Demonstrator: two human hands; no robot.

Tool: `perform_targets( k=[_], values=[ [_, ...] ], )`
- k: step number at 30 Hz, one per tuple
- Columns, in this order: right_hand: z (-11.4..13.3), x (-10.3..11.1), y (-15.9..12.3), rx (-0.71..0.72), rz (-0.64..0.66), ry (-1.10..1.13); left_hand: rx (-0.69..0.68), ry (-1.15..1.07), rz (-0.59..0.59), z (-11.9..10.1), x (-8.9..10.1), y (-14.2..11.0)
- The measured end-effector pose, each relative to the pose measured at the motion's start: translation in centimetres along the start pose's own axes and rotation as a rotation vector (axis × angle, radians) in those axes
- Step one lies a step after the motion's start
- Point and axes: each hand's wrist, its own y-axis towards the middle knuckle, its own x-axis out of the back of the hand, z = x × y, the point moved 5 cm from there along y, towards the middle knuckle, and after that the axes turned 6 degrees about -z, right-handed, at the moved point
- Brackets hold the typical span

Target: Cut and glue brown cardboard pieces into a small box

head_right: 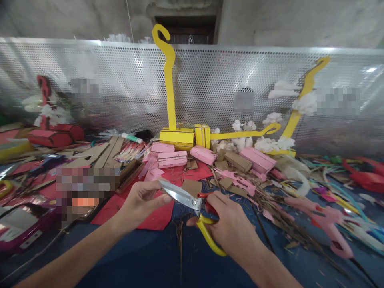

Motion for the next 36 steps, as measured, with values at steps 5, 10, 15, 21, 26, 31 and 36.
perform_targets(
  k=[5, 10, 15, 21, 26, 31, 36],
  values=[
    [-0.8, -0.1, 0.0, -0.132, -0.002, 0.017, 0.032, -0.046, -0.089, -0.2, 0.2, 0.2],
    [-1.4, 0.3, 0.3, -0.268, 0.07, 0.089, 0.165, -0.114, -0.107, -0.8, -0.2, 0.3],
    [-0.3, 0.5, 0.5, -0.196, 0.158, 0.066, 0.17, -0.155, -0.123, -0.4, -0.1, 0.4],
    [0.2, 0.2, 0.5, -0.235, 0.206, 0.046, 0.133, -0.159, -0.171, 0.2, 0.5, 0.4],
    [0.0, -0.1, 0.3, -0.244, 0.229, 0.041, 0.097, -0.082, -0.087, -0.4, 0.2, 0.4],
    [0.0, -0.1, 0.1, -0.236, 0.23, 0.027, 0.081, -0.061, -0.087, -0.6, 0.3, 0.6],
    [-0.1, -0.3, 0.0, -0.209, 0.216, 0.01, 0.094, -0.057, -0.106, -0.3, 0.4, 0.5]
  ],
)
